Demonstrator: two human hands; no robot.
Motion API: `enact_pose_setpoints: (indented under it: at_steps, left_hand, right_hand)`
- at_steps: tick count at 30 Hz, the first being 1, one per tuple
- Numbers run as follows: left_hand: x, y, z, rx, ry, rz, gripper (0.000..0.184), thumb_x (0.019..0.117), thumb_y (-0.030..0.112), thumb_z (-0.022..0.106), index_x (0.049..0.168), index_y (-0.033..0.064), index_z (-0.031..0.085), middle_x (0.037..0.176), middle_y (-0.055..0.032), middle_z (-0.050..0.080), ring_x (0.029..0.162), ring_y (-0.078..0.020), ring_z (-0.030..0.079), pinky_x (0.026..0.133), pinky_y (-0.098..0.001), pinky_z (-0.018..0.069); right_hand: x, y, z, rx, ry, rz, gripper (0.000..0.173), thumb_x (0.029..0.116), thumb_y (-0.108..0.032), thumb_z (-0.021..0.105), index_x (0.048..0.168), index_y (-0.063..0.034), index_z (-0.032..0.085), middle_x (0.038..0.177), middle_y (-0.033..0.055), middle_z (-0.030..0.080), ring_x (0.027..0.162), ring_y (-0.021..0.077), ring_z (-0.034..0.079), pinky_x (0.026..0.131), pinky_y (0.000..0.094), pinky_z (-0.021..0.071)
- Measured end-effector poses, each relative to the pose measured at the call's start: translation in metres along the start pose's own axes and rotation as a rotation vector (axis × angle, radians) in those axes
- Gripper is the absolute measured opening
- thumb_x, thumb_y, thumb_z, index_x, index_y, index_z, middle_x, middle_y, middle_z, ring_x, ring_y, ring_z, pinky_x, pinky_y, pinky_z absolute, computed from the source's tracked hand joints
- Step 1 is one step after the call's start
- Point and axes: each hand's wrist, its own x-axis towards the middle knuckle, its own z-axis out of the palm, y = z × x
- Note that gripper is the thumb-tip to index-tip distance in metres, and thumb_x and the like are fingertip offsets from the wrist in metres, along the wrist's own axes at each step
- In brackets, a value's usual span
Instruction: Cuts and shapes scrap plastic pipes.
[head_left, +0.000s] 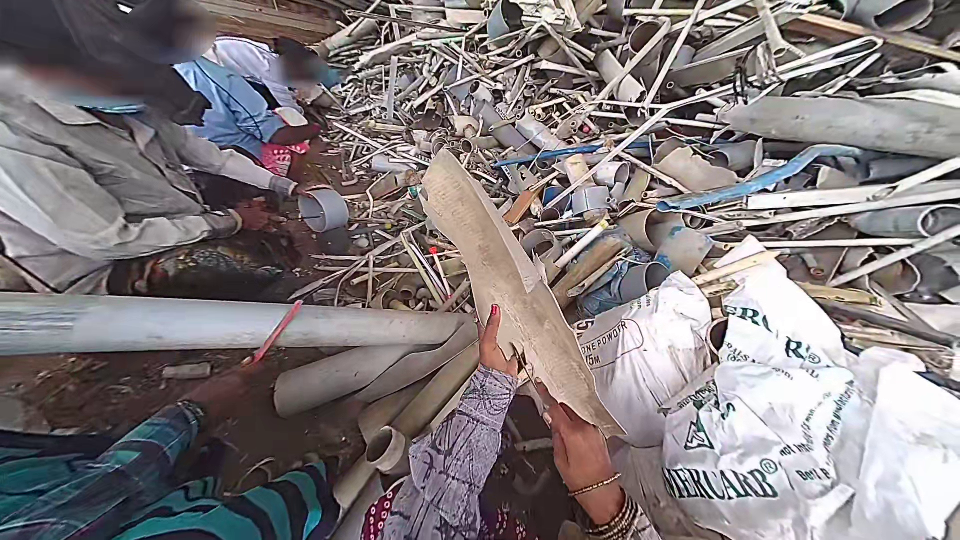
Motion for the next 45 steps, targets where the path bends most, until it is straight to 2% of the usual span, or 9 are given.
enact_pose_setpoints:
  at_steps: [6,11,17,24,26,36,40,43,45]
  left_hand:
    - [-0.001,-0.001,-0.002,-0.043,-0.081,0.117,0.058,0.1051,0.023,0.024,0.157,0.0043,0.008,0.141,-0.0128,0.043,0.12,-0.0089,0.052,0.1,-0.0273,0.046]
    - [-0.004,-0.001,-0.003,-0.23,-0.159,0.183,0.042,0.1026,0.034,0.04,0.133,0.0054,0.036,0.109,0.0024,0.065,0.1,-0.0015,0.066,0.085,-0.0244,0.0572]
    - [0.0,0.002,-0.007,-0.238,-0.185,0.207,0.036,0.1043,0.028,0.023,0.131,0.0084,0.038,0.104,0.0064,0.067,0.096,-0.0004,0.067,0.084,-0.024,0.058]
    - [-0.001,-0.001,-0.007,-0.18,-0.186,0.254,0.036,0.1009,0.027,0.03,0.13,0.0067,0.038,0.103,0.0079,0.066,0.097,0.0015,0.066,0.085,-0.0226,0.0567]
    - [0.003,-0.002,-0.01,-0.176,-0.216,0.266,0.038,0.0997,0.029,0.035,0.131,0.007,0.039,0.106,0.0077,0.067,0.101,0.0011,0.066,0.088,-0.0235,0.0562]
    - [-0.003,-0.003,-0.009,-0.174,-0.255,0.234,0.041,0.1058,0.036,0.025,0.132,0.0055,0.035,0.107,0.0052,0.066,0.1,-0.0004,0.066,0.087,-0.0243,0.0572]
    - [-0.002,-0.002,-0.007,-0.092,-0.241,0.275,0.048,0.1094,0.034,0.016,0.144,0.0036,0.027,0.12,0.005,0.059,0.11,0.0028,0.06,0.094,-0.0213,0.052]
    - [-0.003,0.001,-0.005,-0.107,-0.241,0.228,0.047,0.1087,0.038,0.012,0.139,0.006,0.03,0.114,0.0051,0.062,0.104,0.0021,0.063,0.09,-0.0219,0.0548]
    - [-0.001,0.001,-0.003,-0.093,-0.245,0.225,0.049,0.1082,0.035,0.013,0.143,0.0038,0.025,0.119,0.0033,0.059,0.107,0.0029,0.061,0.091,-0.0206,0.0531]
  right_hand:
    - [0.008,0.003,-0.006,0.004,0.033,0.003,0.046,0.0921,0.005,0.052,0.135,-0.0015,0.067,0.081,0.0256,0.071,0.061,0.0455,0.069,0.052,0.0593,0.0525]
    - [0.017,0.009,-0.005,0.003,0.107,0.01,0.044,0.0932,0.004,0.05,0.134,-0.0012,0.067,0.079,0.0263,0.07,0.059,0.0459,0.068,0.05,0.0592,0.0504]
    - [0.027,0.004,0.001,0.058,0.11,-0.026,0.046,0.0917,0.006,0.05,0.134,-0.0014,0.067,0.08,0.0261,0.07,0.058,0.045,0.067,0.05,0.059,0.0506]
    - [0.031,-0.001,0.011,0.116,0.175,-0.033,0.045,0.0907,0.005,0.051,0.131,0.0007,0.068,0.08,0.0248,0.071,0.059,0.0432,0.068,0.05,0.0572,0.0514]
    - [0.032,-0.006,0.015,0.266,0.115,-0.105,0.044,0.091,0.004,0.051,0.132,0.0038,0.067,0.087,0.0245,0.074,0.069,0.0409,0.072,0.062,0.0553,0.0565]
    - [0.052,-0.012,0.01,0.095,0.191,-0.007,0.048,0.0911,0.008,0.053,0.135,-0.0044,0.067,0.089,0.028,0.073,0.064,0.0481,0.069,0.053,0.0608,0.0523]
    - [0.05,-0.006,0.021,0.386,0.083,-0.121,0.042,0.0965,0.002,0.046,0.135,0.0043,0.064,0.08,0.0201,0.069,0.058,0.0271,0.059,0.058,0.0414,0.0507]
    - [0.052,-0.006,0.004,0.165,0.08,0.026,0.047,0.0959,0.006,0.049,0.14,-0.0037,0.063,0.091,0.0293,0.073,0.067,0.0493,0.07,0.06,0.0629,0.0528]
    - [0.051,-0.007,0.007,0.255,0.055,-0.019,0.046,0.0959,0.004,0.048,0.139,0.0009,0.062,0.082,0.0252,0.072,0.062,0.0401,0.068,0.059,0.0538,0.0542]
